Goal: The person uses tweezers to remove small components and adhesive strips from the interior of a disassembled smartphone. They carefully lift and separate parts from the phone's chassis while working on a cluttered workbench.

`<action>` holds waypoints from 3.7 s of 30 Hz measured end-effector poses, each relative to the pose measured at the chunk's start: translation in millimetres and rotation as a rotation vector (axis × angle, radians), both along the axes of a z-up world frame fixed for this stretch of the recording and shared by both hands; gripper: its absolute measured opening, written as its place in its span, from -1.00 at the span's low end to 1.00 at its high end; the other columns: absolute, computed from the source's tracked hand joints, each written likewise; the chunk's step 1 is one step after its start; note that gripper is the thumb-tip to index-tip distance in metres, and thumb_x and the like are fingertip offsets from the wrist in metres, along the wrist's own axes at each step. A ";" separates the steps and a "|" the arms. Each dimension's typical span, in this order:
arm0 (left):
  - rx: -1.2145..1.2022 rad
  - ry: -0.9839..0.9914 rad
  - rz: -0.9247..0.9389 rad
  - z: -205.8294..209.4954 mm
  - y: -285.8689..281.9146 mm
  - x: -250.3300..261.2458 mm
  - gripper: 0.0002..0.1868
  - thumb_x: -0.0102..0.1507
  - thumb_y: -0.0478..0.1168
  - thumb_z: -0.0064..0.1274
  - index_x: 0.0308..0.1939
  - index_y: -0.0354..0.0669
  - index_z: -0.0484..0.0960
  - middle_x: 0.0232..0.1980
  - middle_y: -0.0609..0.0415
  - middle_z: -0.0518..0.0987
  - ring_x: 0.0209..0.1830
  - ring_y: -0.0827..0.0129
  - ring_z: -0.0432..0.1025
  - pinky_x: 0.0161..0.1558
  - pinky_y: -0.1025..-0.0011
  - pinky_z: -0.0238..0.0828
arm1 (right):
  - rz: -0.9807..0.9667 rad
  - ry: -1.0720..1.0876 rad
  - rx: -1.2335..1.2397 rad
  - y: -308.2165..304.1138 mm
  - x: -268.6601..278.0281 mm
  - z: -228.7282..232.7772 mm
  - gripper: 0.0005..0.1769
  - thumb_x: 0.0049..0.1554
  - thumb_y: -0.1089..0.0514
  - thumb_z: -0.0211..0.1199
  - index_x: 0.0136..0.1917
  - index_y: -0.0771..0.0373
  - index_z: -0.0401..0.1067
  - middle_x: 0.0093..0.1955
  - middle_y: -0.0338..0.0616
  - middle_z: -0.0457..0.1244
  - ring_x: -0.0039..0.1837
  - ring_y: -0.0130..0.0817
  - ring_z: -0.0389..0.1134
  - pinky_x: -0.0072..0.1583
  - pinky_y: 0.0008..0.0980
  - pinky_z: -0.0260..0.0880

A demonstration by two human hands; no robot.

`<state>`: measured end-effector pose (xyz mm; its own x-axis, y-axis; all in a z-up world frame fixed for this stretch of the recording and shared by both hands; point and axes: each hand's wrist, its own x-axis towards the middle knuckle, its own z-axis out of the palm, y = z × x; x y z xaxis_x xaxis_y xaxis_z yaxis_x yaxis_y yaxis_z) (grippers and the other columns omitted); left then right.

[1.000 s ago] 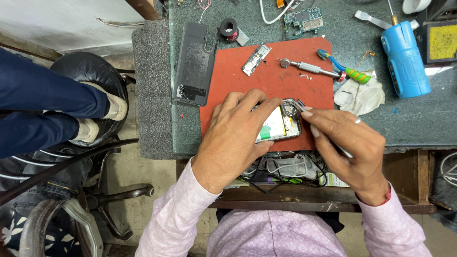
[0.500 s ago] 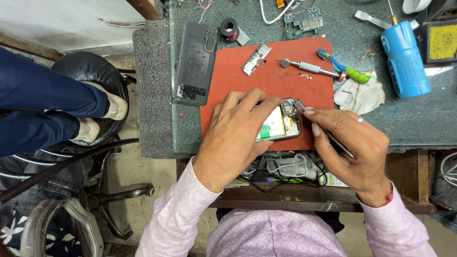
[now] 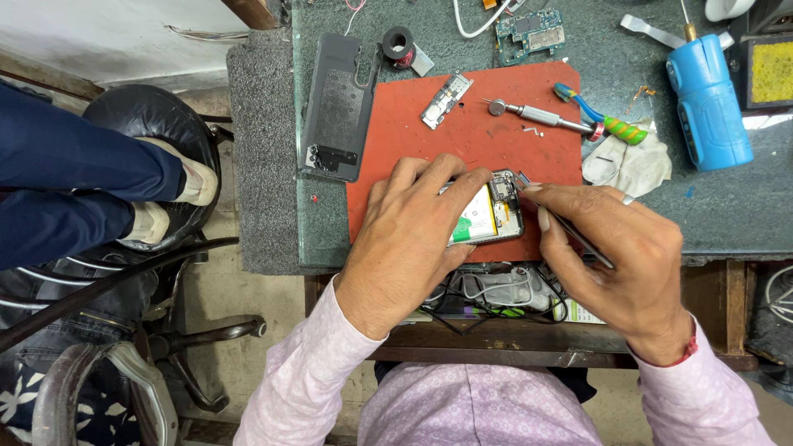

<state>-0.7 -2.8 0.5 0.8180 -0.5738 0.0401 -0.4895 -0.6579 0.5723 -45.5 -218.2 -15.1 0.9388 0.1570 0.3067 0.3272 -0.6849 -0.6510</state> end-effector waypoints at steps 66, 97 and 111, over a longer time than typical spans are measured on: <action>0.030 0.092 0.006 6.8 -0.6 5.3 -0.28 0.04 -0.28 0.28 0.30 -0.20 0.48 0.24 0.04 0.42 0.26 0.10 0.27 0.26 0.11 0.18 | -0.105 0.065 0.404 3.1 20.1 -36.0 -0.54 0.28 0.53 0.25 0.26 0.45 0.02 0.12 0.20 0.26 0.11 -0.16 0.49 0.12 -0.42 0.60; -0.029 0.063 -0.011 -0.7 4.7 1.5 -0.33 0.10 -0.29 0.23 0.33 -0.19 0.46 0.27 0.02 0.41 0.29 0.11 0.27 0.27 0.08 0.17 | 0.004 0.413 0.586 -7.1 53.2 -22.0 -0.64 0.34 0.42 0.18 0.31 0.39 0.13 0.00 -0.01 0.33 0.07 -0.41 0.46 0.14 -0.45 0.55; -0.028 0.054 -0.039 -2.9 6.4 2.7 -0.32 0.12 -0.32 0.20 0.35 -0.18 0.43 0.30 -0.01 0.40 0.31 0.08 0.26 0.29 0.06 0.15 | -0.049 0.394 0.621 -5.1 41.8 -26.1 -0.79 0.39 0.38 0.12 0.28 0.47 0.32 0.06 -0.05 0.35 0.12 -0.39 0.45 0.21 -0.43 0.52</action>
